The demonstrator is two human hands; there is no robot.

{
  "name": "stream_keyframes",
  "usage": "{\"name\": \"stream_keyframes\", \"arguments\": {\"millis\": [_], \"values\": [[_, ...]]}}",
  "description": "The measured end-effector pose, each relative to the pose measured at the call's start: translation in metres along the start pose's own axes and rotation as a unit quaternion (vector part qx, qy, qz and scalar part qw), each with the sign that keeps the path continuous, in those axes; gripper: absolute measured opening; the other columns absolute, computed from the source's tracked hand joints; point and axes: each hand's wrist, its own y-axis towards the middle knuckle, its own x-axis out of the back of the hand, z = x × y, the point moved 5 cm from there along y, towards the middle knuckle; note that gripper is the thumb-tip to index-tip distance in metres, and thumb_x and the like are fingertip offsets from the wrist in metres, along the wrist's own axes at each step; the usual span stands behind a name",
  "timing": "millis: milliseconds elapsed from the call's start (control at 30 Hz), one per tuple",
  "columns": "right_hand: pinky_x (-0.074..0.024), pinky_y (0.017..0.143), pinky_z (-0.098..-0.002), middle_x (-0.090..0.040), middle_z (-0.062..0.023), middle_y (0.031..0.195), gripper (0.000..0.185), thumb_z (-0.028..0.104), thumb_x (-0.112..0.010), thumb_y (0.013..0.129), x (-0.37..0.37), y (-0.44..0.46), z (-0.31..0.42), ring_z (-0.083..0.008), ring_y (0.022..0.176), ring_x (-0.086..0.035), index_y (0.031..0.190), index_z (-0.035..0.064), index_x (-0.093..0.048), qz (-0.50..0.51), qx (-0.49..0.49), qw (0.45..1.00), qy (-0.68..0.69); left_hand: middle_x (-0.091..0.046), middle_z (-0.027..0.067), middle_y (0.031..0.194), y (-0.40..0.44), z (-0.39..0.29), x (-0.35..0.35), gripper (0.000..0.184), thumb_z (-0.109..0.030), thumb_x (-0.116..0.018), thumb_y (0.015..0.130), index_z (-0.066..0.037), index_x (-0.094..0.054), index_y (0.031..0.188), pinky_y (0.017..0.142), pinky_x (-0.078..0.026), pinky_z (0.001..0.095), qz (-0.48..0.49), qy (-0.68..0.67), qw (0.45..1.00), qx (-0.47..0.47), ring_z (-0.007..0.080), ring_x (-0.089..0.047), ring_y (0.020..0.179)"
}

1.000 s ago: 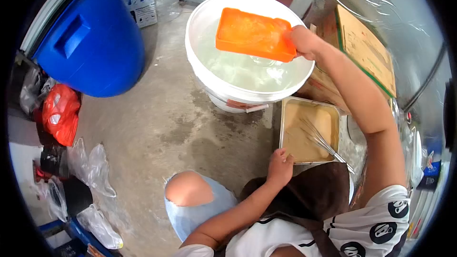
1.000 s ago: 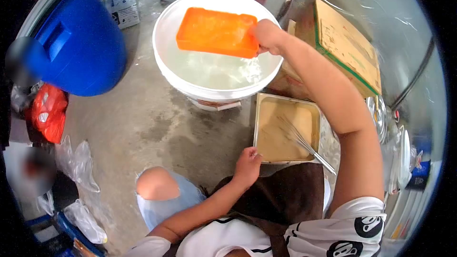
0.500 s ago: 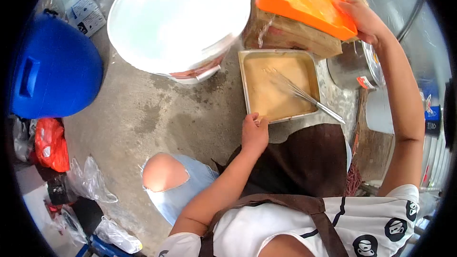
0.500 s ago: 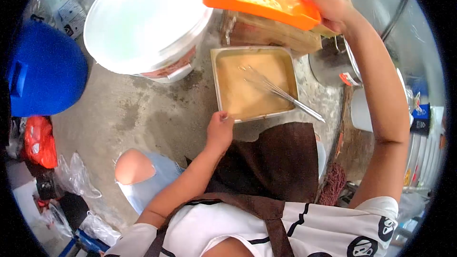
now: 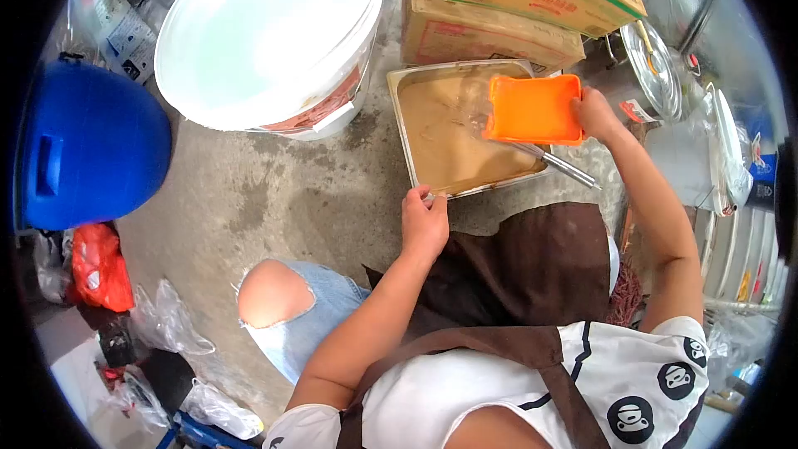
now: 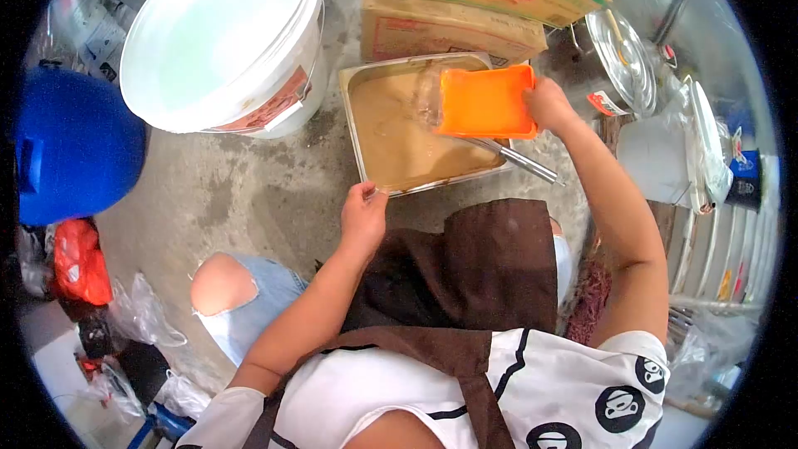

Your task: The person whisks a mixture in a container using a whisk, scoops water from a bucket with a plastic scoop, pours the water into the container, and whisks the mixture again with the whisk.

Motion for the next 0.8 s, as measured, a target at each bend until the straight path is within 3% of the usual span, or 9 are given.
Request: {"name": "stream_keyframes", "arguments": {"millis": [33, 100, 233, 300, 367, 567, 633, 700, 800], "values": [[-0.0454, 0.04, -0.0348, -0.057, -0.0163, 0.06, 0.027, 0.02, -0.051, 0.08, -0.007, 0.008, -0.007, -0.0265, 0.049, -0.059, 0.079, -0.0075, -0.053, 0.0, -0.002, 1.0, 0.002, -0.047, 0.0199, 0.107, 0.001, 0.001, -0.001, 0.041, -0.022, -0.054, 0.081, 0.005, -0.045, 0.11, 0.082, -0.041, 0.0345, 0.0, 0.008, 1.0, 0.001, 0.0257, -0.052, 0.09], [-0.0488, 0.047, -0.0353, -0.06, -0.0213, 0.07, 0.024, 0.019, -0.048, 0.082, -0.005, 0.014, -0.003, -0.0307, 0.062, -0.062, 0.084, -0.0047, -0.048, -0.214, 0.155, 0.927, -0.266, -0.047, 0.0199, 0.107, 0.0, 0.0, -0.002, 0.041, -0.022, -0.054, 0.081, 0.005, -0.045, 0.11, 0.082, -0.041, 0.0344, 0.002, 0.016, 1.0, 0.001, 0.0256, -0.052, 0.09], [-0.0499, 0.054, -0.0364, -0.06, -0.0201, 0.076, 0.017, 0.016, -0.043, 0.082, 0.003, -0.019, 0.052, -0.0314, 0.069, -0.062, 0.085, -0.0012, -0.043, -0.199, 0.114, 0.923, -0.31, -0.053, 0.0173, 0.103, 0.001, -0.003, -0.003, 0.04, -0.023, -0.056, 0.081, 0.005, -0.047, 0.108, 0.081, -0.042, 0.0323, -0.014, 0.012, 1.0, -0.006, 0.0232, -0.054, 0.091], [-0.0498, 0.056, -0.039, -0.058, -0.0176, 0.074, 0.012, 0.013, -0.041, 0.082, -0.004, -0.032, 0.069, -0.0311, 0.068, -0.06, 0.084, 0.0015, -0.041, -0.234, 0.27, 0.861, -0.361, -0.048, 0.0193, 0.105, -0.001, -0.005, -0.006, 0.042, -0.023, -0.055, 0.081, 0.005, -0.045, 0.11, 0.082, -0.041, 0.0344, 0.003, -0.006, 1.0, -0.021, 0.0257, -0.052, 0.091], [-0.0491, 0.057, -0.0406, -0.056, -0.0159, 0.073, 0.011, 0.013, -0.042, 0.08, 0.006, -0.034, 0.075, -0.0318, 0.065, -0.059, 0.085, 0.0031, -0.042, -0.244, 0.272, 0.859, -0.359, -0.048, 0.0192, 0.104, -0.007, -0.023, 0.001, 0.042, -0.024, -0.055, 0.081, 0.005, -0.045, 0.109, 0.082, -0.042, 0.0345, 0.007, 0.019, 1.0, -0.01, 0.0263, -0.052, 0.092], [-0.0466, 0.063, -0.0415, -0.058, -0.0227, 0.078, 0.021, 0.016, -0.049, 0.08, 0.087, -0.036, 0.067, -0.0371, 0.075, -0.057, 0.088, -0.0026, -0.047, -0.278, 0.126, 0.942, -0.137, -0.049, 0.0189, 0.105, 0.0, -0.014, 0.006, 0.041, -0.024, -0.055, 0.081, 0.005, -0.046, 0.108, 0.081, -0.042, 0.0346, -0.01, 0.035, 0.999, -0.038, 0.0263, -0.053, 0.091], [-0.0465, 0.068, -0.0339, -0.061, -0.0174, 0.08, 0.026, 0.015, -0.05, 0.081, 0.108, -0.026, 0.059, -0.0258, 0.076, -0.06, 0.098, -0.0047, -0.052, -0.181, 0.128, 0.969, 0.111, -0.049, 0.0183, 0.105, 0.004, -0.008, 0.006, 0.04, -0.024, -0.056, 0.081, 0.004, -0.046, 0.108, 0.081, -0.042, 0.0347, -0.006, 0.039, 0.999, 0.0, 0.0262, -0.053, 0.091], [-0.0479, 0.064, -0.0303, -0.062, -0.0117, 0.083, 0.027, 0.015, -0.051, 0.081, 0.122, -0.017, 0.051, -0.0191, 0.073, -0.06, 0.098, -0.0047, -0.054, -0.117, 0.071, 0.909, 0.393, -0.049, 0.0178, 0.106, 0.007, -0.007, 0.005, 0.04, -0.023, -0.057, 0.08, 0.003, -0.047, 0.108, 0.081, -0.042, 0.0346, -0.007, 0.033, 0.999, -0.007, 0.0264, -0.053, 0.09], [-0.0352, 0.036, -0.0237, -0.058, -0.0078, 0.073, 0.022, 0.021, -0.054, 0.081, 0.149, 0.028, 0.058, -0.0133, 0.051, -0.054, 0.088, -0.0001, -0.055, -0.077, 0.065, 0.878, 0.469, -0.049, 0.0178, 0.106, 0.002, -0.014, 0.006, 0.04, -0.023, -0.057, 0.08, 0.003, -0.047, 0.108, 0.08, -0.042, 0.0345, -0.009, 0.032, 0.999, -0.001, 0.0264, -0.053, 0.089]]}}
